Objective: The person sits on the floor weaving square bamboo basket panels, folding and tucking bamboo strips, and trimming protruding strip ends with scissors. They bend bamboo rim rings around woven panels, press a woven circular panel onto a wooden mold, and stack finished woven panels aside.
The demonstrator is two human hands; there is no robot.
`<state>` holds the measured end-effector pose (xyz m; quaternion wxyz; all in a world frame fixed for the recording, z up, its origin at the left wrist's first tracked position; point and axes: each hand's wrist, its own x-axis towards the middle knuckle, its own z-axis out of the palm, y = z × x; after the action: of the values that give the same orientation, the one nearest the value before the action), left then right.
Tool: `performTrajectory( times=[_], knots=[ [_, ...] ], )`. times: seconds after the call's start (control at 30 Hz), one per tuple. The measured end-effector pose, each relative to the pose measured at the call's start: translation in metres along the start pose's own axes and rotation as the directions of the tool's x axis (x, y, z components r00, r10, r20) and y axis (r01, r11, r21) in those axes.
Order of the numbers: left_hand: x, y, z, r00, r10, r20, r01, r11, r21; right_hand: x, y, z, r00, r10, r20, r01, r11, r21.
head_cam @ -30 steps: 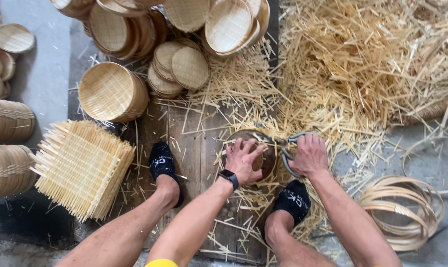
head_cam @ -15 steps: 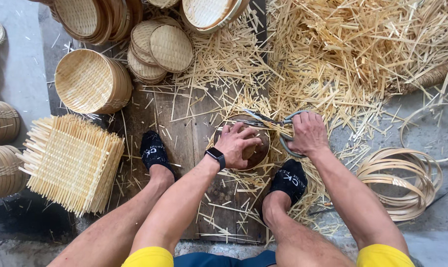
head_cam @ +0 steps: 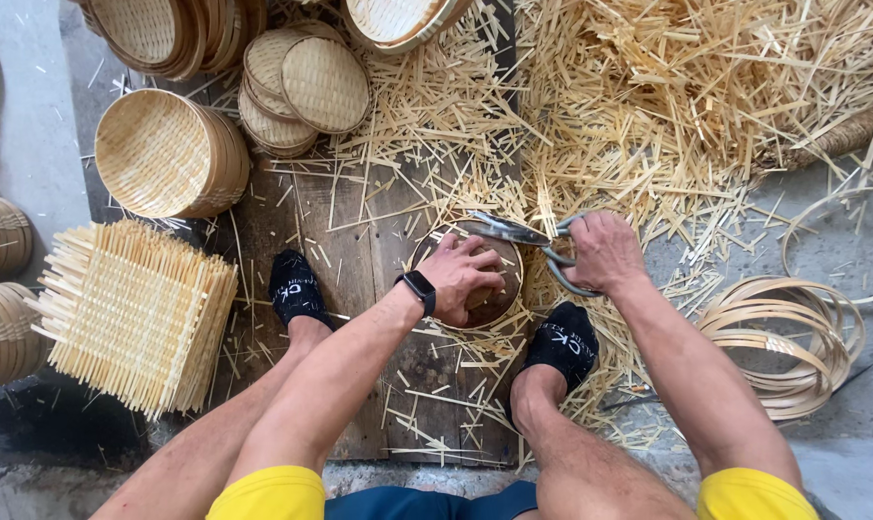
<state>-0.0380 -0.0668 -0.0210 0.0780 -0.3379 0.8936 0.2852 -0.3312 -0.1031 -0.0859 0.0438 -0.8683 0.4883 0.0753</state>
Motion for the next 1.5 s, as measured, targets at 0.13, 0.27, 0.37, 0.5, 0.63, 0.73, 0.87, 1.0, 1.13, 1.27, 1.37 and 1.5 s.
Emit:
performTrajectory(
  times=[0.13,0.27,0.37,0.5,0.63,0.73,0.87,1.0,1.13,1.27,1.37,1.5],
  knots=[
    [-0.001,-0.003,-0.003,1.000,-0.006,0.020,0.006,1.000,-0.005,-0.001,0.005,0.005,0.899,0.181,0.398,-0.246,0.962,0.118],
    [-0.002,0.009,0.005,0.978,-0.187,-0.097,0.170,0.973,-0.155,-0.016,0.029,0.016,0.764,0.512,0.394,-0.614,0.765,0.196],
    [0.001,0.017,0.027,0.823,-0.472,-0.315,0.337,0.853,-0.398,-0.030,0.038,0.028,0.716,0.660,0.226,-0.695,0.702,0.153],
    [0.017,-0.015,0.057,0.520,-0.731,-0.442,0.411,0.668,-0.621,-0.045,0.018,0.032,0.792,0.604,0.082,-0.592,0.729,0.345],
    [0.040,-0.052,0.068,0.434,-0.870,-0.236,0.466,0.441,-0.768,-0.024,-0.034,0.021,0.745,0.355,0.566,-0.656,0.229,0.719],
    [0.054,-0.051,0.063,0.407,-0.904,-0.129,0.529,0.349,-0.774,-0.008,-0.060,0.011,0.797,0.331,0.505,-0.578,0.176,0.797],
    [0.061,-0.042,0.057,0.394,-0.919,-0.031,0.546,0.261,-0.796,0.000,-0.061,0.011,0.739,0.362,0.569,-0.633,0.080,0.770],
    [0.060,-0.039,0.055,0.360,-0.931,-0.056,0.524,0.252,-0.814,0.001,-0.059,0.021,0.726,0.421,0.544,-0.638,0.116,0.761],
    [0.065,-0.039,0.056,0.344,-0.937,-0.051,0.534,0.240,-0.811,0.001,-0.064,0.022,0.771,0.480,0.419,-0.576,0.246,0.779],
    [0.051,-0.042,0.066,0.284,-0.953,-0.100,0.416,0.217,-0.883,-0.014,-0.065,0.014,0.754,0.415,0.509,-0.613,0.168,0.772],
    [0.013,-0.045,0.086,0.174,-0.951,-0.256,0.569,0.310,-0.762,-0.035,-0.069,0.014,0.627,0.267,0.732,-0.733,-0.115,0.670],
    [-0.028,-0.048,0.113,0.320,-0.943,0.093,0.373,0.035,-0.927,-0.049,-0.080,0.029,0.663,0.272,0.698,-0.582,-0.399,0.709]
  ],
)
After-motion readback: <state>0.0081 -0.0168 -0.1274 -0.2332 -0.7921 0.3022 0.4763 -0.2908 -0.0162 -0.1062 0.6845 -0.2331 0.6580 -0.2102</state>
